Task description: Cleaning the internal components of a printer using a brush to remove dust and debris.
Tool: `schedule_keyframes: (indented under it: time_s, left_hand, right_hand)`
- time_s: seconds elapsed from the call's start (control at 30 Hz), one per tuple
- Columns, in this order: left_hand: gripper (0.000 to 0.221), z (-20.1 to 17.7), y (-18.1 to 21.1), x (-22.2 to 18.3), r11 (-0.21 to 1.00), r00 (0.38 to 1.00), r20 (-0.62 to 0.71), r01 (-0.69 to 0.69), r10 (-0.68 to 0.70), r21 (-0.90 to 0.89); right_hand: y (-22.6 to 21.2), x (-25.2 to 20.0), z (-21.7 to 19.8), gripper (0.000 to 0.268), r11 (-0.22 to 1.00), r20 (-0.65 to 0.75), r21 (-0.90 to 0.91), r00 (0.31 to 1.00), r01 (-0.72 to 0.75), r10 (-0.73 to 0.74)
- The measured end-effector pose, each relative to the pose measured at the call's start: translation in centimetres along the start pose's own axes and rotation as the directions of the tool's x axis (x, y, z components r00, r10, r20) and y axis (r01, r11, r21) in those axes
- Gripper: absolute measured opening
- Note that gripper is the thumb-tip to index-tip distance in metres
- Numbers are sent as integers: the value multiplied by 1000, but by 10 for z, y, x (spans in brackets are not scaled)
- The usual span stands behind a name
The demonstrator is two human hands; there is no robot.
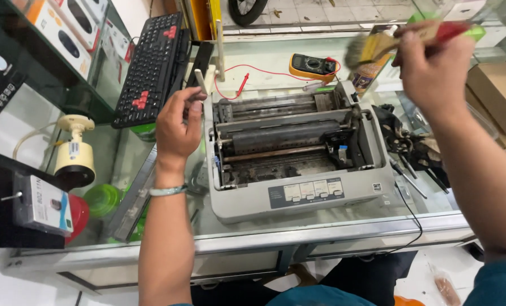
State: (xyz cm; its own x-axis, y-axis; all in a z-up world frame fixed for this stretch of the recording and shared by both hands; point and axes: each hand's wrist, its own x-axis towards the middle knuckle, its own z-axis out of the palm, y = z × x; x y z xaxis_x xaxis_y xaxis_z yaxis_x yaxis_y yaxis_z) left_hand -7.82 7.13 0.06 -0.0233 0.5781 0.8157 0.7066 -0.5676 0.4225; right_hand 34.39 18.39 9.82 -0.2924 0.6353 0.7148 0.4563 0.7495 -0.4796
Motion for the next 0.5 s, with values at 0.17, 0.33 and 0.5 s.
schedule_keyframes:
  time_s: [0.17, 0.33, 0.5]
  left_hand:
    - [32, -3, 1, -3, 1000, 1000, -20, 23, -22, 17]
    - [33, -10, -17, -4, 999, 994, -109, -34, 34, -1]
    - [32, -13, -23, -3, 999, 992, -123, -37, 42, 37]
  right_hand:
    - [-100, 10, 62, 18, 987, 210, 101, 972, -128, 104]
    - [-102, -23, 150, 19, 895, 242, 440, 969, -74, -39]
    - [-90, -41, 151, 20, 985, 251, 174, 967, -8, -36]
